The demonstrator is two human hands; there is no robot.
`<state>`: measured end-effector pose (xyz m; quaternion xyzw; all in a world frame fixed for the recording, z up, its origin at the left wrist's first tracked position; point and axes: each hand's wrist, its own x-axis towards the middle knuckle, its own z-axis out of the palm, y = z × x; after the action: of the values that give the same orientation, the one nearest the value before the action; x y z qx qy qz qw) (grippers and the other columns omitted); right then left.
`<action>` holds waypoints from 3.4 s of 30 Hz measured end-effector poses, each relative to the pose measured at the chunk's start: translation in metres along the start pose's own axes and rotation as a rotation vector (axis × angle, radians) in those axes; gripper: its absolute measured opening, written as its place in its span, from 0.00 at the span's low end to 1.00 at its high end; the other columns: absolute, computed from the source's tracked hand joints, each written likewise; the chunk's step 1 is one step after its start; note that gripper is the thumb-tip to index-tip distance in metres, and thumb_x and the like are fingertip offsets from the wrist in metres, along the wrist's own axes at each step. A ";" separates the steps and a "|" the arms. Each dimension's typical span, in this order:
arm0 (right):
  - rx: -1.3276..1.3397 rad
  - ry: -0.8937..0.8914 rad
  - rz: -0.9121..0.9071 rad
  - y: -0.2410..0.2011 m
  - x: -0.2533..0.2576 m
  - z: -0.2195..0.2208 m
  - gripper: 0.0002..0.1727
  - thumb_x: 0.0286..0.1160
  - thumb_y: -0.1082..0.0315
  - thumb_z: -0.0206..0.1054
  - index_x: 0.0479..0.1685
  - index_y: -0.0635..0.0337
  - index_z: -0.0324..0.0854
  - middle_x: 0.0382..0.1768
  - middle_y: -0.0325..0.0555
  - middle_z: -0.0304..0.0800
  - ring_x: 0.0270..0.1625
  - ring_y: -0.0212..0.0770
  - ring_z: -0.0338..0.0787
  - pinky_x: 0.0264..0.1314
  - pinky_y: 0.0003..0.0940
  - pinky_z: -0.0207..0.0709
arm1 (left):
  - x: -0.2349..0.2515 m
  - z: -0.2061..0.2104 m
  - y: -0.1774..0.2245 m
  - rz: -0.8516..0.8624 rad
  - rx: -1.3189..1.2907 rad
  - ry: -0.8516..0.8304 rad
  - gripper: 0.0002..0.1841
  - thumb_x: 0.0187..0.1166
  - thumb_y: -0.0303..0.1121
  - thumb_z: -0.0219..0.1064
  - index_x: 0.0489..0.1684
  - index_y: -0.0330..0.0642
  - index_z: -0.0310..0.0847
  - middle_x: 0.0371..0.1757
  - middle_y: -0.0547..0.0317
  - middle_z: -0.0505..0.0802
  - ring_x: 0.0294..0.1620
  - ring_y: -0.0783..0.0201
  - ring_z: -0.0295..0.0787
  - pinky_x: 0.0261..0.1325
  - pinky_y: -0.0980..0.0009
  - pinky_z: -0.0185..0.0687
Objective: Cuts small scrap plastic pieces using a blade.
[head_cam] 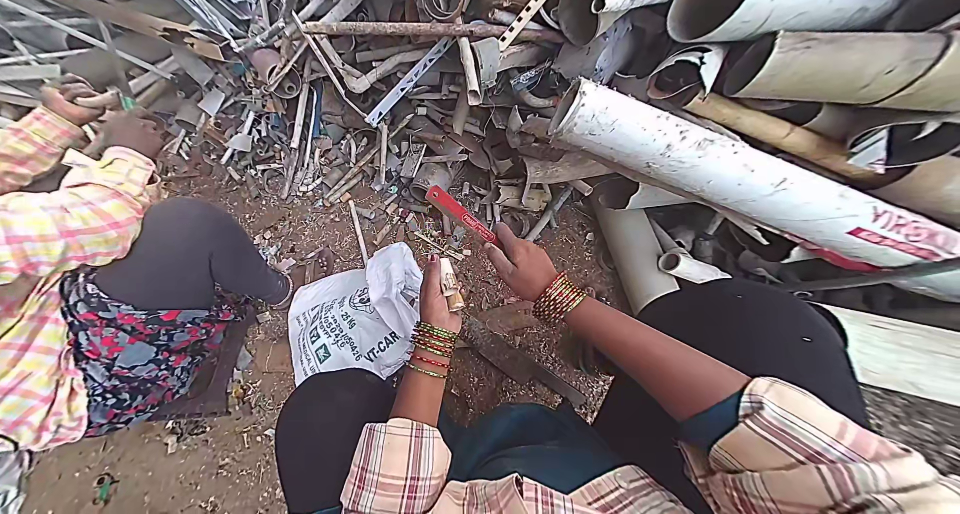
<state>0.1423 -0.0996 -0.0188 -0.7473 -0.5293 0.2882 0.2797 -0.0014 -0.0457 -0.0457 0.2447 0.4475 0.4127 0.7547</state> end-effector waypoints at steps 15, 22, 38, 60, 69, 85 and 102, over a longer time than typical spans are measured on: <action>0.122 -0.087 0.119 -0.004 0.006 0.003 0.24 0.72 0.57 0.80 0.52 0.70 0.81 0.35 0.59 0.86 0.39 0.53 0.86 0.47 0.55 0.78 | -0.004 0.002 -0.001 -0.004 0.044 0.003 0.14 0.95 0.40 0.46 0.45 0.43 0.73 0.28 0.62 0.81 0.20 0.73 0.78 0.23 0.81 0.77; 0.034 -0.096 0.123 -0.006 0.008 0.001 0.24 0.76 0.67 0.74 0.66 0.70 0.74 0.42 0.66 0.86 0.47 0.63 0.88 0.52 0.64 0.77 | -0.009 0.002 0.003 -0.081 0.120 -0.108 0.18 0.95 0.36 0.42 0.53 0.38 0.79 0.27 0.61 0.82 0.19 0.73 0.78 0.22 0.82 0.76; -0.088 -0.079 -0.016 -0.010 0.004 0.001 0.17 0.82 0.75 0.64 0.66 0.74 0.74 0.65 0.71 0.81 0.61 0.67 0.88 0.63 0.62 0.79 | -0.004 -0.003 -0.004 0.109 0.427 -0.191 0.09 0.89 0.24 0.54 0.42 0.32 0.80 0.29 0.63 0.84 0.27 0.76 0.79 0.36 0.80 0.77; -0.102 -0.238 -0.085 -0.021 -0.017 0.003 0.24 0.96 0.56 0.46 0.57 0.71 0.79 0.40 0.66 0.88 0.50 0.66 0.90 0.54 0.63 0.77 | -0.011 0.005 -0.006 -0.033 0.072 -0.059 0.21 0.94 0.34 0.35 0.37 0.42 0.74 0.22 0.62 0.85 0.20 0.73 0.82 0.23 0.79 0.79; -0.125 -0.221 -0.126 -0.025 -0.024 0.016 0.24 0.95 0.57 0.48 0.52 0.71 0.82 0.39 0.66 0.89 0.49 0.67 0.91 0.51 0.63 0.77 | -0.015 0.004 -0.005 -0.043 -0.040 0.047 0.18 0.94 0.35 0.37 0.36 0.43 0.72 0.20 0.62 0.83 0.18 0.72 0.81 0.23 0.77 0.80; -0.201 -0.117 -0.227 -0.029 -0.025 0.017 0.37 0.71 0.36 0.70 0.50 0.69 0.82 0.31 0.60 0.88 0.38 0.62 0.91 0.39 0.61 0.78 | -0.009 -0.001 -0.003 -0.078 -0.107 -0.015 0.20 0.95 0.39 0.38 0.36 0.43 0.74 0.21 0.61 0.83 0.21 0.70 0.82 0.26 0.75 0.81; -0.278 -0.162 -0.232 -0.023 -0.019 0.026 0.37 0.81 0.37 0.61 0.45 0.72 0.84 0.31 0.64 0.89 0.40 0.67 0.92 0.40 0.64 0.78 | -0.012 -0.004 -0.010 -0.003 -0.047 0.034 0.14 0.94 0.34 0.44 0.44 0.43 0.75 0.28 0.62 0.84 0.29 0.71 0.83 0.36 0.74 0.82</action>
<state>0.1040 -0.1080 -0.0173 -0.6873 -0.6673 0.2372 0.1616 -0.0040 -0.0608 -0.0495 0.2190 0.4506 0.4259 0.7534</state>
